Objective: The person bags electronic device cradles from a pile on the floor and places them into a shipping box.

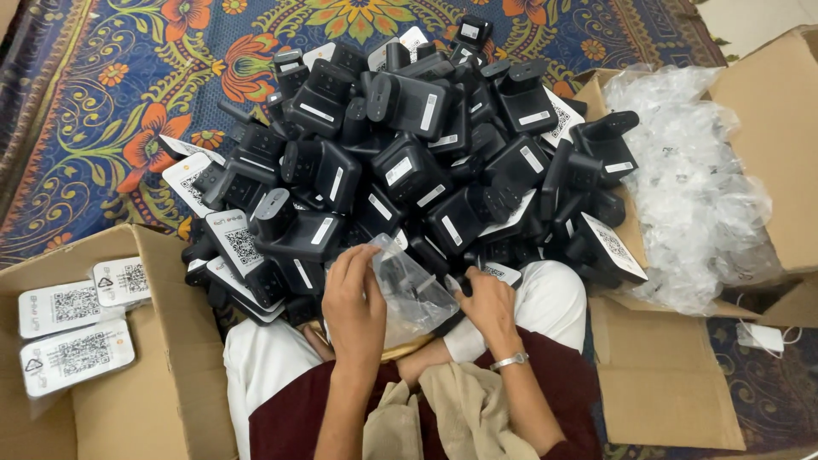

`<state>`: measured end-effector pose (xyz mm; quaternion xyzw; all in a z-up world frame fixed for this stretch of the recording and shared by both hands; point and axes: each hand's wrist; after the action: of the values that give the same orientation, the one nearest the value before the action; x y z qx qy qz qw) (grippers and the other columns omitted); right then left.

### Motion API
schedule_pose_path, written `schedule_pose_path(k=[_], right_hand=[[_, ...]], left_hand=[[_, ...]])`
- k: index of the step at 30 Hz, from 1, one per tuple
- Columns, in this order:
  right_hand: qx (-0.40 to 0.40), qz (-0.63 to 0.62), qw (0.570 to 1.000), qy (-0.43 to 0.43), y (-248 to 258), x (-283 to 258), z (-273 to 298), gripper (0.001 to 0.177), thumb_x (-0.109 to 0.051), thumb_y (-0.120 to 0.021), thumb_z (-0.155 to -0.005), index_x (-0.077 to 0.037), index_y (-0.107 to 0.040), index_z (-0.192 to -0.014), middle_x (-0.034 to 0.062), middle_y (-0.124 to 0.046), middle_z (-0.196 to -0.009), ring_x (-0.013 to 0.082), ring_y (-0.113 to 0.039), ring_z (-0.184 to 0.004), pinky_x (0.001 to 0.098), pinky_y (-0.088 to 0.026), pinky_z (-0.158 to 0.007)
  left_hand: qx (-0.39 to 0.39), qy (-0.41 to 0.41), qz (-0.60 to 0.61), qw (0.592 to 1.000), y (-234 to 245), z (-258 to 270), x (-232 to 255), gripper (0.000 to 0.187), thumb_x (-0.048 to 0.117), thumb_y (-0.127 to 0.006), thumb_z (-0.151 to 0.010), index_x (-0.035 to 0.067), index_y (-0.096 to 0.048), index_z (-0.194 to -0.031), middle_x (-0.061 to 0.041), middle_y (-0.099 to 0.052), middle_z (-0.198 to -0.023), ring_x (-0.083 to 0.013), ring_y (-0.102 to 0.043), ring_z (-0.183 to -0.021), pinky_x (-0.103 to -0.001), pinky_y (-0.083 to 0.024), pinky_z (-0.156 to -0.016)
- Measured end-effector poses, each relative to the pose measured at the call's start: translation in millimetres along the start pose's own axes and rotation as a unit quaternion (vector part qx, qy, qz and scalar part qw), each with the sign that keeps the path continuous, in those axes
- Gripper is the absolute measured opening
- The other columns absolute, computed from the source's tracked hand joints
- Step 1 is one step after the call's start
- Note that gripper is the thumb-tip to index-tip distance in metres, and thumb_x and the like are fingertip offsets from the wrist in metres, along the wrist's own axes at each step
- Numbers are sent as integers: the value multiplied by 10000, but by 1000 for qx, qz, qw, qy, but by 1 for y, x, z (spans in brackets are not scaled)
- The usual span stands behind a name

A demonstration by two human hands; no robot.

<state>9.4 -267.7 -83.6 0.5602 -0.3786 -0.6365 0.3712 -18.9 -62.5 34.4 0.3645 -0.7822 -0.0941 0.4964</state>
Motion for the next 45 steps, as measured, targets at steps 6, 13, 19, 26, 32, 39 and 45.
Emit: schedule_pose_path(k=[6, 13, 19, 26, 32, 39, 45], right_hand=[[28, -3, 1000, 9, 35, -3, 7, 408, -273, -810, -721, -77, -764, -1075, 148, -761, -839, 318, -726, -778, 427, -558, -713], [45, -57, 997, 37, 87, -5, 17, 374, -390, -821, -738, -141, -806, -1017, 32, -789, -939, 235, -722, -703, 365, -533, -643], [151, -325, 932, -48, 104, 43, 23, 297, -296, -721, -931, -48, -781, -1083, 97, -770, -826, 148, -681, -642, 238, -472, -554], [69, -750, 657, -34, 98, 67, 28, 330, -241, -497, -1124, 40, -665, -1170, 154, -763, -995, 200, -745, -787, 302, -603, -683], [-39, -833, 548, -65, 72, 50, 21, 356, -270, -471, -1085, 28, -649, -1165, 151, -765, -1016, 222, -756, -831, 335, -607, -736], [-27, -701, 706, -96, 80, 36, 16, 378, -261, -552, -1046, 49, -651, -1237, 100, -748, -1081, 138, -707, -932, 265, -552, -815], [-97, -594, 794, -88, 90, 31, 24, 361, -246, -606, -988, 6, -674, -1237, 69, -748, -1011, 92, -689, -868, 235, -537, -742]], left_hand=[[7, 11, 3, 1000, 0, -1, -5, 218, -58, -603, -944, 7, -700, -1127, -105, -712, -1140, -284, -679, -1050, -372, -542, -877], [2, 24, -1, 1000, 7, -7, -1, 226, -44, -607, -933, 24, -714, -1120, -96, -725, -1136, -269, -696, -988, -361, -549, -826], [-49, 119, 30, 991, 15, -9, 8, 215, 18, -619, -948, 53, -714, -1138, -72, -736, -1181, -239, -726, -720, -344, -554, -638], [-80, 2, 89, 993, -5, -3, 12, 355, -43, -586, -932, 12, -672, -1272, -154, -693, -1295, -333, -729, -1032, -368, -577, -861], [-163, -16, 169, 972, -3, -15, 42, 449, -87, -543, -908, 25, -643, -1331, -162, -654, -1400, -334, -714, -1146, -350, -571, -920], [-181, 7, 228, 957, -7, -12, 32, 472, -72, -558, -929, 61, -615, -1378, -145, -636, -1436, -311, -723, -1179, -323, -569, -912], [-217, -2, 140, 966, -17, -3, 48, 535, -128, -519, -853, -26, -569, -1376, -177, -550, -1502, -389, -677, -1136, -404, -547, -952]])
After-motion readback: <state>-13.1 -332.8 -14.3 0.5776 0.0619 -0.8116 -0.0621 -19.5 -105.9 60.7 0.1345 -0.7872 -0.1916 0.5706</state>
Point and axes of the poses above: each hand's wrist, its own z-axis away from the middle knuckle, its own y-axis out of the back of the hand, x = y × z
